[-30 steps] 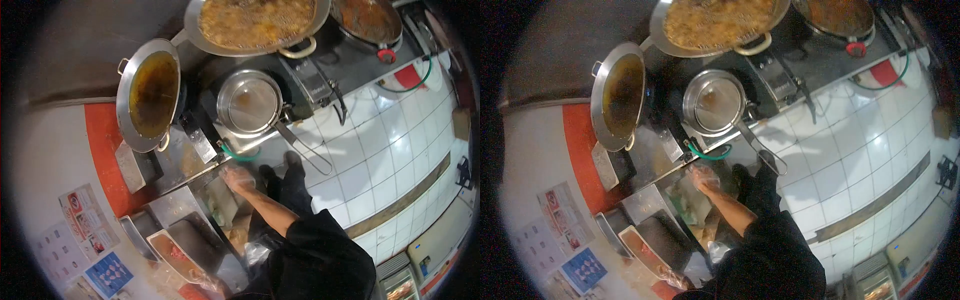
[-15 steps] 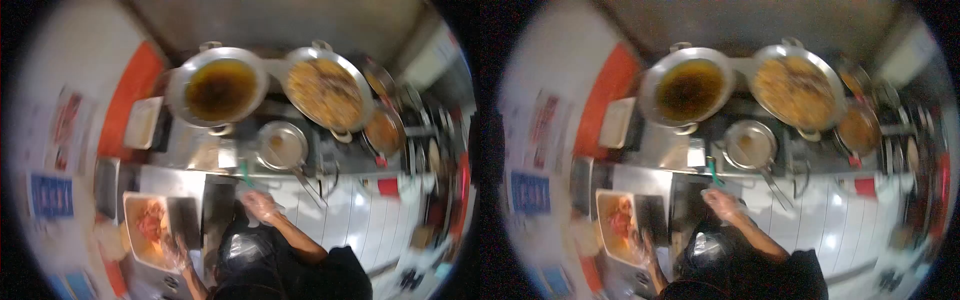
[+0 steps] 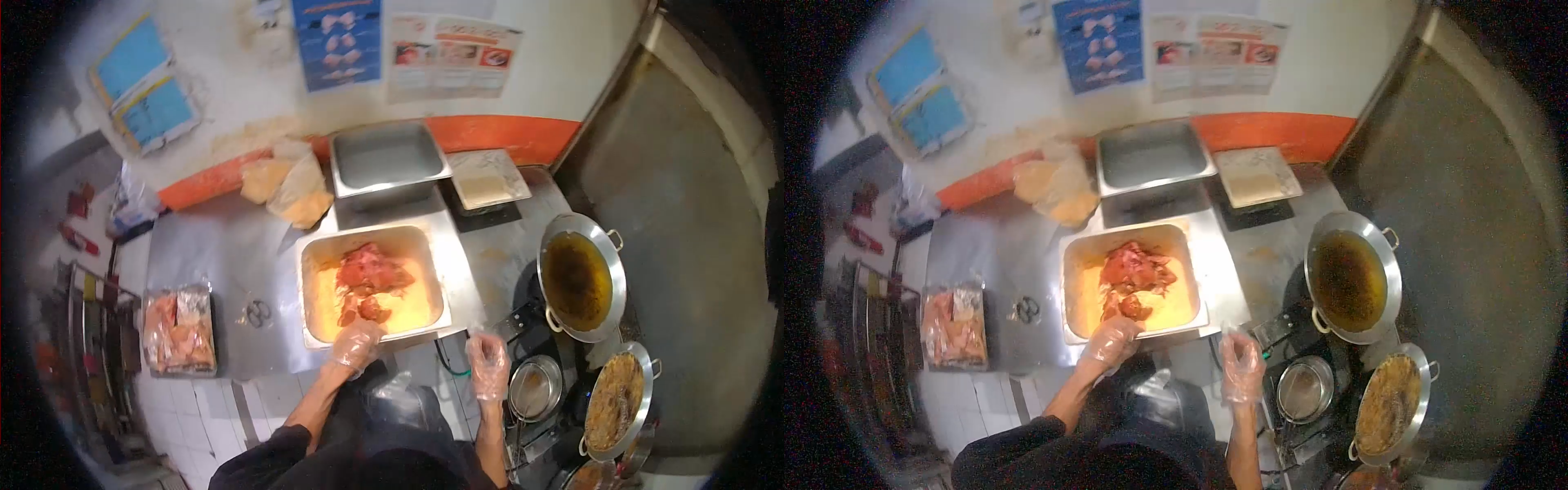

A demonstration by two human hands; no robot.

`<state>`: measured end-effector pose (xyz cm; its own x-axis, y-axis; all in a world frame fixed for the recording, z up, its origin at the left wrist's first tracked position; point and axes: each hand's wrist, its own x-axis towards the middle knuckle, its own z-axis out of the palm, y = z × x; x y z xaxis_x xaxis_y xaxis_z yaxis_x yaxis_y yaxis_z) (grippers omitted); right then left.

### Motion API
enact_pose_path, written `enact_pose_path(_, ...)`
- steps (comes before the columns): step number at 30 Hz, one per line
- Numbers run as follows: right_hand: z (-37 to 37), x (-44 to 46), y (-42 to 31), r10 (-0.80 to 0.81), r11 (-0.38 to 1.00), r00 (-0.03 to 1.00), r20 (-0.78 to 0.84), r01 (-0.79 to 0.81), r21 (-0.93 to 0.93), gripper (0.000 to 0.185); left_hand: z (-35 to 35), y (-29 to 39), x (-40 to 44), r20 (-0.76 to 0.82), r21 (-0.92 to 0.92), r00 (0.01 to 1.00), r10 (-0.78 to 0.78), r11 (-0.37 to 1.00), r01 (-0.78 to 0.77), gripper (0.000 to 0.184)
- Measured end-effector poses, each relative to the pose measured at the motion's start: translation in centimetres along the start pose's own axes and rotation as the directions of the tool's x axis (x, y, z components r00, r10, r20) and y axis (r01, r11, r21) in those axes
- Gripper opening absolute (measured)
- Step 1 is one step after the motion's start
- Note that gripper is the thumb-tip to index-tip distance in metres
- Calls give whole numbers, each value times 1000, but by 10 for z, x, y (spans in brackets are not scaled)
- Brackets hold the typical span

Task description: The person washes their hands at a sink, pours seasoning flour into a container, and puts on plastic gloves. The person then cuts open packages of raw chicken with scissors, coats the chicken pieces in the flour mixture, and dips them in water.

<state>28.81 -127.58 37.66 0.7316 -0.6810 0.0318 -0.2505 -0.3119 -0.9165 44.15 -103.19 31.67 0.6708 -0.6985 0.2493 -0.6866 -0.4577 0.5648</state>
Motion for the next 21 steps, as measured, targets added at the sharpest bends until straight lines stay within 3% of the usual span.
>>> enact_pose_path(2, 18, 11, -34, 25, 1000, 994, 105, -25, 1, 33, 9, -6, -30, -48, -64, 999, 24, 998, -27, 7)
enact_pose_path(4, 43, 32, -54, 55, 998, 971, 231, -63, 26, 42, -22, 24, -23, 131, 60, 986, -101, 994, 94, 9)
enact_pose_path(6, 73, 58, -64, 71, 996, 937, 343, -82, 18, 51, -45, 21, -16, 269, -176, 928, -258, 934, 310, 18)
enact_pose_path(7, 89, 68, -68, 87, 996, 934, 346, -93, 2, 51, -60, 22, -11, 280, -190, 924, -262, 928, 321, 18)
enact_pose_path(10, 127, 66, -64, 45, 992, 890, 453, 13, -124, 57, -81, 17, -30, 102, -433, 941, -324, 837, 335, 28)
enact_pose_path(12, 154, 78, -38, 50, 996, 807, 589, 3, -88, 68, -84, -13, -26, -47, -468, 922, -385, 823, 321, 65)
enact_pose_path(13, 164, 84, -37, 55, 979, 805, 590, 74, -192, 70, -88, -23, -17, -50, -469, 913, -404, 817, 335, 65)
enact_pose_path(14, 174, 91, -38, 54, 979, 794, 606, 78, -188, 70, -92, -31, -2, 14, -477, 844, -536, 738, 477, 68)
enact_pose_path(16, 194, 105, -41, 184, 951, 760, 623, 23, -309, 75, -88, -54, 20, 63, -480, 744, -665, 633, 607, 72)
enact_pose_path(18, 212, 114, -39, 175, 951, 771, 612, 29, -309, 77, -62, -82, 40, 174, -436, 621, -764, 506, 744, 66)
enact_pose_path(19, 216, 111, -53, 225, 928, 773, 592, 15, -373, 70, -72, -79, 55, 176, -443, 609, -773, 490, 751, 66)
enact_pose_path(21, 215, 110, -85, 295, 892, 764, 574, -4, -452, 63, -98, -64, 76, 320, -320, 468, -824, 370, 872, 63)
